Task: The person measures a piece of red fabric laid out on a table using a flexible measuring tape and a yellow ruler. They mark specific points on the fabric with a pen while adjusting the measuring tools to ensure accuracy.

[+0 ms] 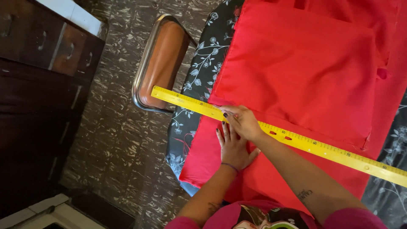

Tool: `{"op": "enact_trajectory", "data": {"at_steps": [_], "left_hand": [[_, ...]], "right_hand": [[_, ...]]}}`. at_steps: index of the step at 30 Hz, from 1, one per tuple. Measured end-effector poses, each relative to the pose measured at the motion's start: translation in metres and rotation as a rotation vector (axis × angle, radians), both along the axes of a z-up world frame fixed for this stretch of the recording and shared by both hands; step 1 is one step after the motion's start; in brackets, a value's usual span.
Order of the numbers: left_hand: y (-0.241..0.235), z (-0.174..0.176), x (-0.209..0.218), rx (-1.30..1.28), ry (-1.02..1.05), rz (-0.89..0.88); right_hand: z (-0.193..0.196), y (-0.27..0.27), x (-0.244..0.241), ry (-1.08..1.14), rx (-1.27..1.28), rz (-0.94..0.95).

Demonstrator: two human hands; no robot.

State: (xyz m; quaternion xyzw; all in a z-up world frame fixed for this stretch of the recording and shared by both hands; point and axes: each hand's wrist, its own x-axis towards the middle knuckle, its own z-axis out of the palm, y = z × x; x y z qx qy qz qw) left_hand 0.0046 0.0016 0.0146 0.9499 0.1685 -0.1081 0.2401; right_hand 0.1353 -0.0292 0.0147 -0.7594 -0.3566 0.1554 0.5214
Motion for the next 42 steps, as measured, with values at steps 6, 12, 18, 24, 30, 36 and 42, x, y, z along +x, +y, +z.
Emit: {"op": "enact_trajectory", "data": {"at_steps": [6, 12, 18, 24, 30, 36, 42], "left_hand": [[0.0, -0.011, -0.003, -0.009, 0.001, -0.016], [0.001, -0.009, -0.004, -0.012, 0.004, -0.024], [0.002, 0.0, -0.001, -0.023, 0.082, -0.024], [-0.003, -0.014, -0.006, 0.053, -0.042, 0.005], [-0.001, 0.005, -0.002, 0.014, 0.037, 0.014], [-0.002, 0.036, 0.005, -0.01, 0.167, 0.018], [-0.006, 0.02, 0.002, 0.051, 0.1, 0.028]], "right_hand": [[0.0, 0.002, 0.002, -0.001, -0.119, -0.002], [0.023, 0.008, 0.003, 0.053, -0.148, 0.003], [0.025, 0.001, 0.008, 0.152, -0.232, -0.032], [0.018, -0.027, 0.02, 0.081, -0.269, 0.004], [0.005, -0.069, 0.027, 0.066, -0.341, 0.021], [0.031, -0.106, 0.021, 0.199, -0.333, -0.072], [0.029, -0.15, 0.021, 0.233, -0.385, -0.092]]}}
